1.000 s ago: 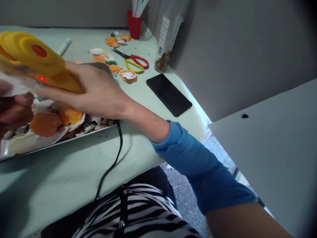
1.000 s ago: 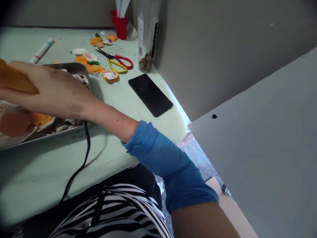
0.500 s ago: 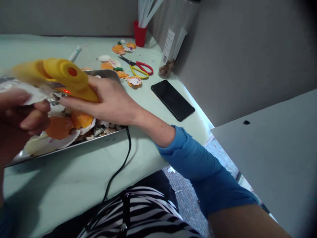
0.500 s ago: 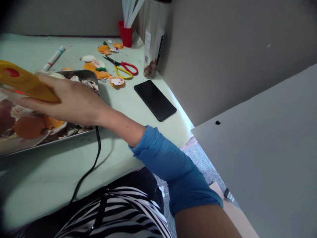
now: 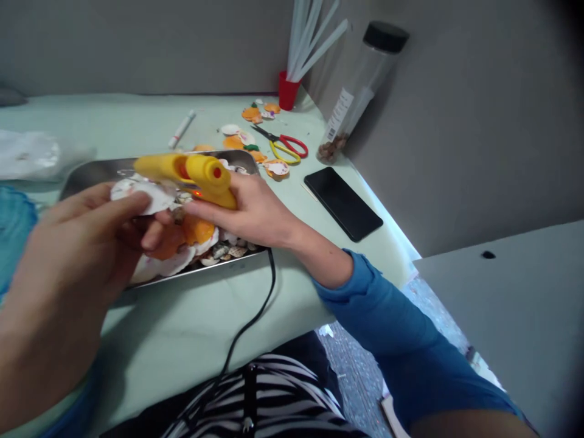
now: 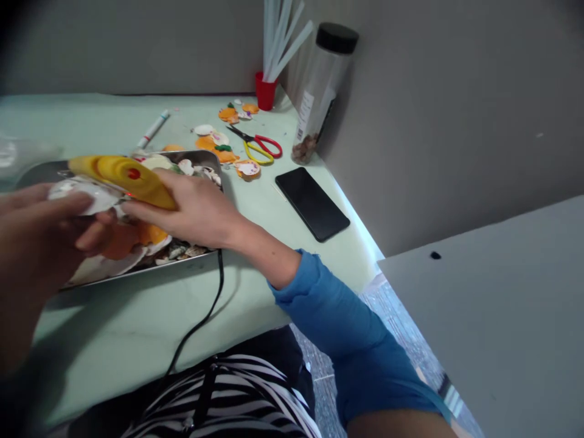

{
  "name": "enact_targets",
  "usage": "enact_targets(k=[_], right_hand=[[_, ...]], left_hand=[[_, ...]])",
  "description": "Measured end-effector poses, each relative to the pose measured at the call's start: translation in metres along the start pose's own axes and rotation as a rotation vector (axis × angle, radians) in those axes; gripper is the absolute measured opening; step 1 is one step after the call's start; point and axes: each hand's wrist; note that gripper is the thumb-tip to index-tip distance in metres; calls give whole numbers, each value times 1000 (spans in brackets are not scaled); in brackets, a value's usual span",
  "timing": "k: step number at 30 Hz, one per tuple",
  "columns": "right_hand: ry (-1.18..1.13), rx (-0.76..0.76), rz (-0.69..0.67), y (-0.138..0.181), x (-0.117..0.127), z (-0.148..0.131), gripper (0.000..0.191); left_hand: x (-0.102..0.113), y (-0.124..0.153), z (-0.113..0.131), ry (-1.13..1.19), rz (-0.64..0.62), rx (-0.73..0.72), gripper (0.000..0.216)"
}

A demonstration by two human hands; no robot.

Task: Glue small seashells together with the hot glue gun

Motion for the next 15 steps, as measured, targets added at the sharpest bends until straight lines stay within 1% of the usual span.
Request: enact_targets(k=[2,4,6,7,9,10,11,13,14,15], right_hand=[[-44,14,13,1,-1,1,29],[-94,4,-8,2,-2,2,27],[-146,-13,-21,4,-2,2,26],[-171,-24,-29,4,-3,2,26],[-233,-53,-27,5,-4,1,25],[-270,-60,-6,5,-4,1,22],[-308,-75,13,5,-4,0,20],[-374,-127,9,5,-4,-2,18],[-398,-156,29,4,-4,-3,19],[-401,-183,33,4,-4,-4,19]], left_hand=[[3,-1,-2,-60,-29,-95,18],[3,-3,1,-52,-75,-90,16],[11,-3,6,-87,-58,-47,7],[18,-2,10,-127,-29,-36,4],[39,0,20,-198,42,0,7],[50,2,25,-237,53,16,9],[60,4,29,-267,71,3,10],[74,7,35,-218,197,-141,6],[75,9,36,-128,298,-237,7],[73,11,36,-14,362,-304,8]])
Point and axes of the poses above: each hand's wrist, its own y-axis away from the middle knuckle, its own x-axis out of the back of the hand, z = x × y, and after that the axes turned 7 degrees about -x, right-handed
